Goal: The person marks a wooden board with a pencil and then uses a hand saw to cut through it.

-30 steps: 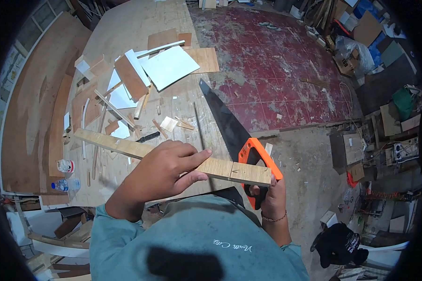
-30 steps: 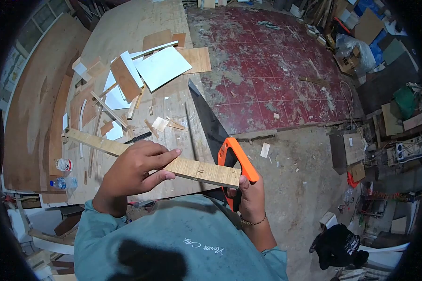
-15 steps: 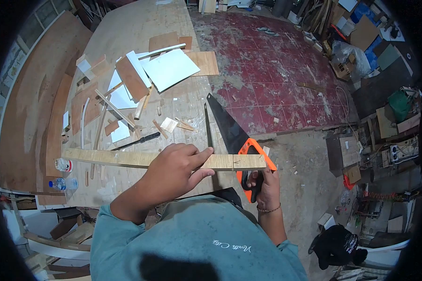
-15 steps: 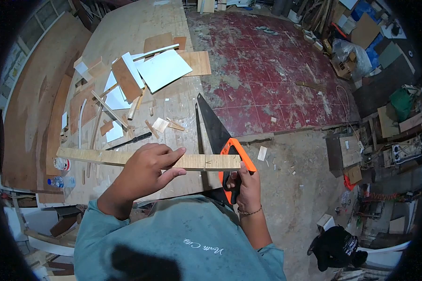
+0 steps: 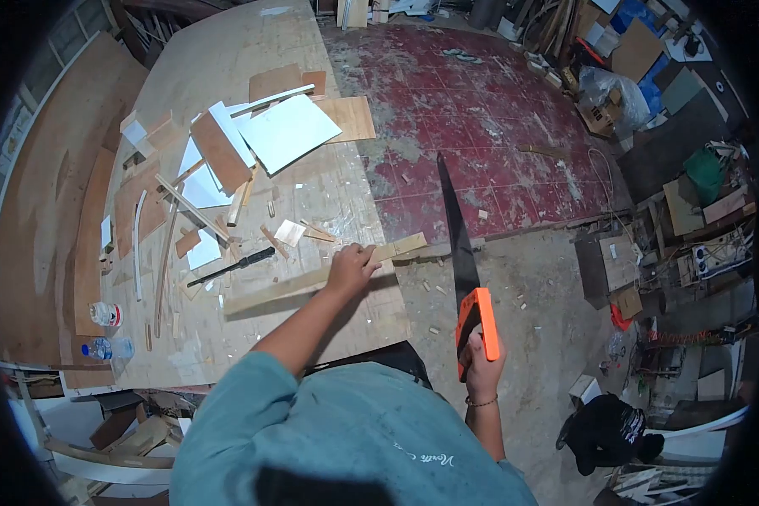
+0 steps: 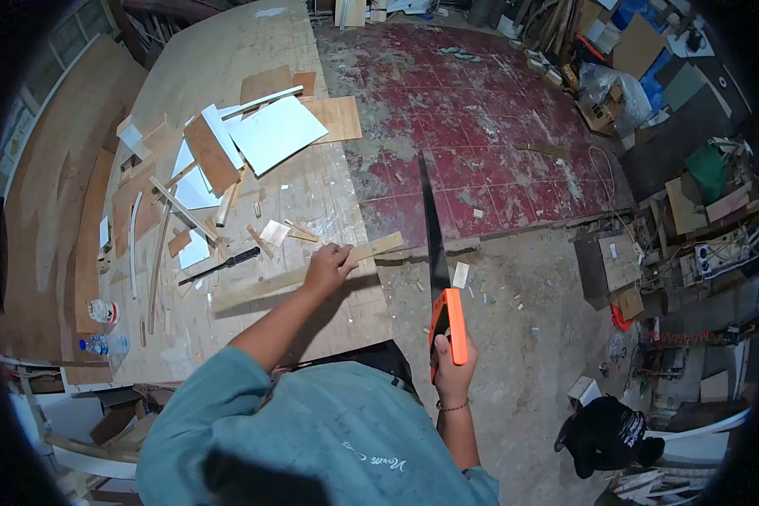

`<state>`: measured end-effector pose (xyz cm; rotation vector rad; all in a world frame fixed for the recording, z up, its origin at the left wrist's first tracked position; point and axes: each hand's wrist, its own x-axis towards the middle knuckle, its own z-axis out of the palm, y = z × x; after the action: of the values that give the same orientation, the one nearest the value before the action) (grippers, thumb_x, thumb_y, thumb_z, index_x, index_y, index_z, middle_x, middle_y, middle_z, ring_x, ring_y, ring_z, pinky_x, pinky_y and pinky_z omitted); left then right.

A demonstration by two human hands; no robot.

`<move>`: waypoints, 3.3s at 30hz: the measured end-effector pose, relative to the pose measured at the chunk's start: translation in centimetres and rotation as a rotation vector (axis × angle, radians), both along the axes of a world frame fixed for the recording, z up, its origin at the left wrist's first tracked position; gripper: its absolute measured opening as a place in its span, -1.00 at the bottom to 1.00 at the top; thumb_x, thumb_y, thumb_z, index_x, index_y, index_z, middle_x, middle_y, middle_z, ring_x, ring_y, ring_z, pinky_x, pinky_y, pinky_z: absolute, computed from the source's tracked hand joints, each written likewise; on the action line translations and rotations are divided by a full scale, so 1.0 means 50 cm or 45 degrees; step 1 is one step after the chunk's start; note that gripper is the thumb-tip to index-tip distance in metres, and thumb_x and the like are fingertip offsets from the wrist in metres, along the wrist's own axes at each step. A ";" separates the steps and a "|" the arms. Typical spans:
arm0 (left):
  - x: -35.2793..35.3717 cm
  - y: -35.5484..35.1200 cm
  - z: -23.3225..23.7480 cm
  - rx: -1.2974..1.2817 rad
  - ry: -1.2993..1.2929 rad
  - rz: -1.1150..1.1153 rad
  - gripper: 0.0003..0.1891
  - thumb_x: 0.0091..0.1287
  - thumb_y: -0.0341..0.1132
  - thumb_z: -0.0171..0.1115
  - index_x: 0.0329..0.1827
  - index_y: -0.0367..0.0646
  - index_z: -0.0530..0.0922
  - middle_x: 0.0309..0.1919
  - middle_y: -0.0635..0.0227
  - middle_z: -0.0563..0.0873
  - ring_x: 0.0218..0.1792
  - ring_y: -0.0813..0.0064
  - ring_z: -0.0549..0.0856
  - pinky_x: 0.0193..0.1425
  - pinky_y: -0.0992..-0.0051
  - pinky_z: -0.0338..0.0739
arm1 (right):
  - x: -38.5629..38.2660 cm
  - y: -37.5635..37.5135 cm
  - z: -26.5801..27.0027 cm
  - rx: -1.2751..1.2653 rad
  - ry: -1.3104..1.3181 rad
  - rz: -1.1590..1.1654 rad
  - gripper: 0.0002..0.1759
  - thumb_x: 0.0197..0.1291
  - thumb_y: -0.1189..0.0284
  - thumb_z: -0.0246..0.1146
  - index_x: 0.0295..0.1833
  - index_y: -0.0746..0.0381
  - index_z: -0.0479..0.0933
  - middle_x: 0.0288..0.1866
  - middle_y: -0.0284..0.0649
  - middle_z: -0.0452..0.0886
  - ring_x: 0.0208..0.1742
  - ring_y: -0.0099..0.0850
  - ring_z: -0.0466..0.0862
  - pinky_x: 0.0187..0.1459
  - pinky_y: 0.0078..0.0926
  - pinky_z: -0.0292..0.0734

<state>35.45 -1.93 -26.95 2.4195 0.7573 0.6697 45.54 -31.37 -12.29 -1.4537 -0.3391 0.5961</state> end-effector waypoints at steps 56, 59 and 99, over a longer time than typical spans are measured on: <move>0.147 -0.040 -0.074 -0.897 1.063 0.347 -0.01 0.35 0.13 0.17 0.66 0.16 -0.30 0.61 0.07 -0.49 0.58 -0.20 -0.44 0.49 -0.34 -0.45 | -0.019 0.088 -0.023 -0.685 -0.264 0.387 -0.53 0.20 0.57 0.20 0.25 0.42 0.48 0.04 0.00 0.68 0.06 -0.24 0.69 0.13 -0.41 0.51; 0.146 -0.048 -0.068 -0.851 1.048 0.366 -0.07 0.39 0.09 0.12 0.66 0.17 -0.27 0.62 0.14 -0.46 0.59 -0.13 -0.41 0.51 -0.30 -0.44 | -0.033 0.056 -0.031 -0.757 -0.178 0.385 -0.51 0.18 0.56 0.21 0.26 0.41 0.48 0.04 0.01 0.68 0.06 -0.24 0.69 0.12 -0.40 0.52; 0.155 -0.039 -0.079 -0.848 1.112 0.371 -0.04 0.41 0.12 0.09 0.65 0.04 -0.31 0.62 0.12 -0.45 0.58 -0.17 -0.42 0.51 -0.32 -0.45 | -0.044 0.029 0.102 -0.777 -0.111 0.460 -0.40 0.10 0.68 0.15 0.34 0.42 0.40 0.18 -0.01 0.60 0.18 -0.32 0.61 0.23 -0.45 0.43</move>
<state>43.19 -3.88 -30.91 1.9038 1.4065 -0.5532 43.35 -29.93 -7.21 -2.0264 -0.5238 0.9867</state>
